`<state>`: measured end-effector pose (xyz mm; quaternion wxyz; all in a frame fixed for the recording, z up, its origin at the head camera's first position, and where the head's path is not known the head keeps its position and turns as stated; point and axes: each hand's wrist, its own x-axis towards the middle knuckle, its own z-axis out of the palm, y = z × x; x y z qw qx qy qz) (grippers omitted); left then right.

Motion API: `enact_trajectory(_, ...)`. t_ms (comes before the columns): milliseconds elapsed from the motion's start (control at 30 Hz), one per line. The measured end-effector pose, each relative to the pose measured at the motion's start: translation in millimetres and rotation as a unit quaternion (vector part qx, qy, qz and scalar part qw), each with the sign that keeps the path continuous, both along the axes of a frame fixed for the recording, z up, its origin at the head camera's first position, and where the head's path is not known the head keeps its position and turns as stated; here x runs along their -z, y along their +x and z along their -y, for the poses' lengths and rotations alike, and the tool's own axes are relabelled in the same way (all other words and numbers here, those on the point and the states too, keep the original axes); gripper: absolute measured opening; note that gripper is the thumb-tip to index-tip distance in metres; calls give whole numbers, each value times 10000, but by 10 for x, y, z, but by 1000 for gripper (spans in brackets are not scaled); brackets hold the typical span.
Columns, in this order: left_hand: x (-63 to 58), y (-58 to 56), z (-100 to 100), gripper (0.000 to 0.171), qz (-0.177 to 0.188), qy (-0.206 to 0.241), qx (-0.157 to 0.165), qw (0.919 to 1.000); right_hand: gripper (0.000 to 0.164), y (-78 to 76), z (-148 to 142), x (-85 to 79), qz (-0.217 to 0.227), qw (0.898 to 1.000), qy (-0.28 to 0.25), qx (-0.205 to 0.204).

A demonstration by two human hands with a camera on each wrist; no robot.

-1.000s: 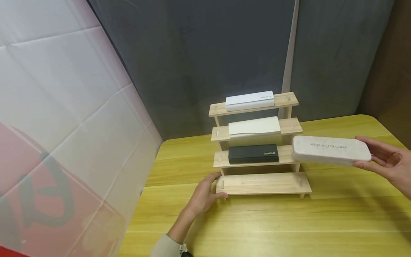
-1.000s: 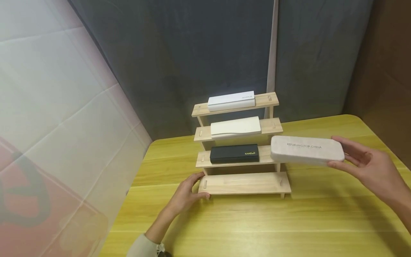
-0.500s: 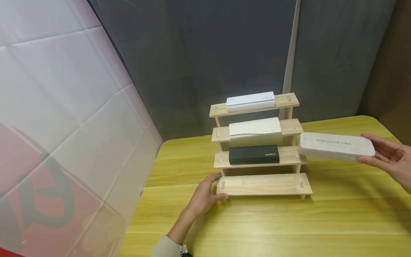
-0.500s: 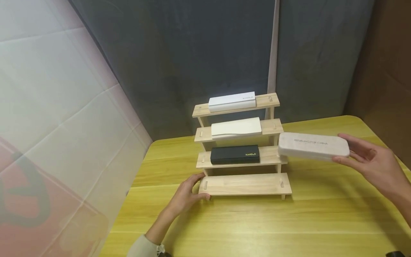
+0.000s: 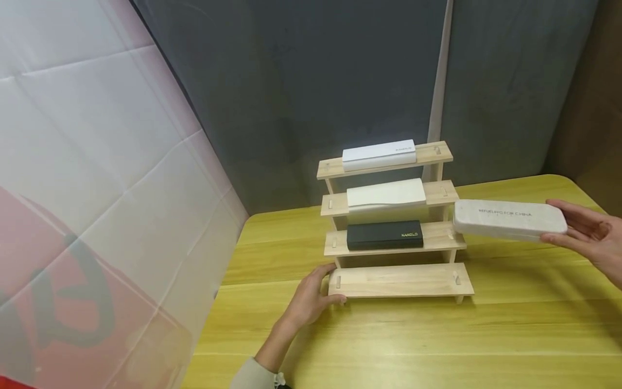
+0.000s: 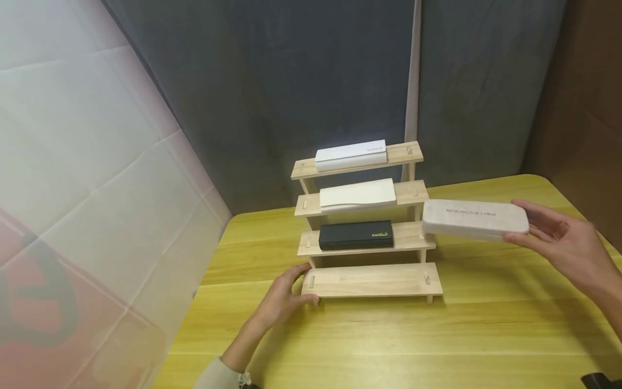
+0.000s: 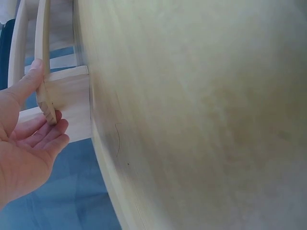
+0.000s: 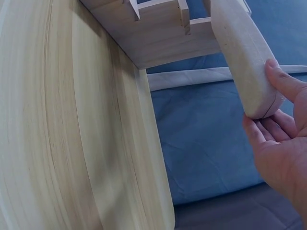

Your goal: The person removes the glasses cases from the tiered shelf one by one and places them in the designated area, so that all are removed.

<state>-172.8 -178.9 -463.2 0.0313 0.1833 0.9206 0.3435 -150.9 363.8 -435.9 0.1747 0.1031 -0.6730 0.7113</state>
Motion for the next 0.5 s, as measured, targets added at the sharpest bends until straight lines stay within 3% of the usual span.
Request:
enact_trajectory(267, 9, 1, 0, 81, -6, -20, 8, 10000, 70, -8, -49, 31, -184, 9997, -105, 73)
enact_trajectory(500, 7, -5, 0, 81, -9, -2, 24, 10000, 69, -52, -112, 109, -323, 9979, -549, -85)
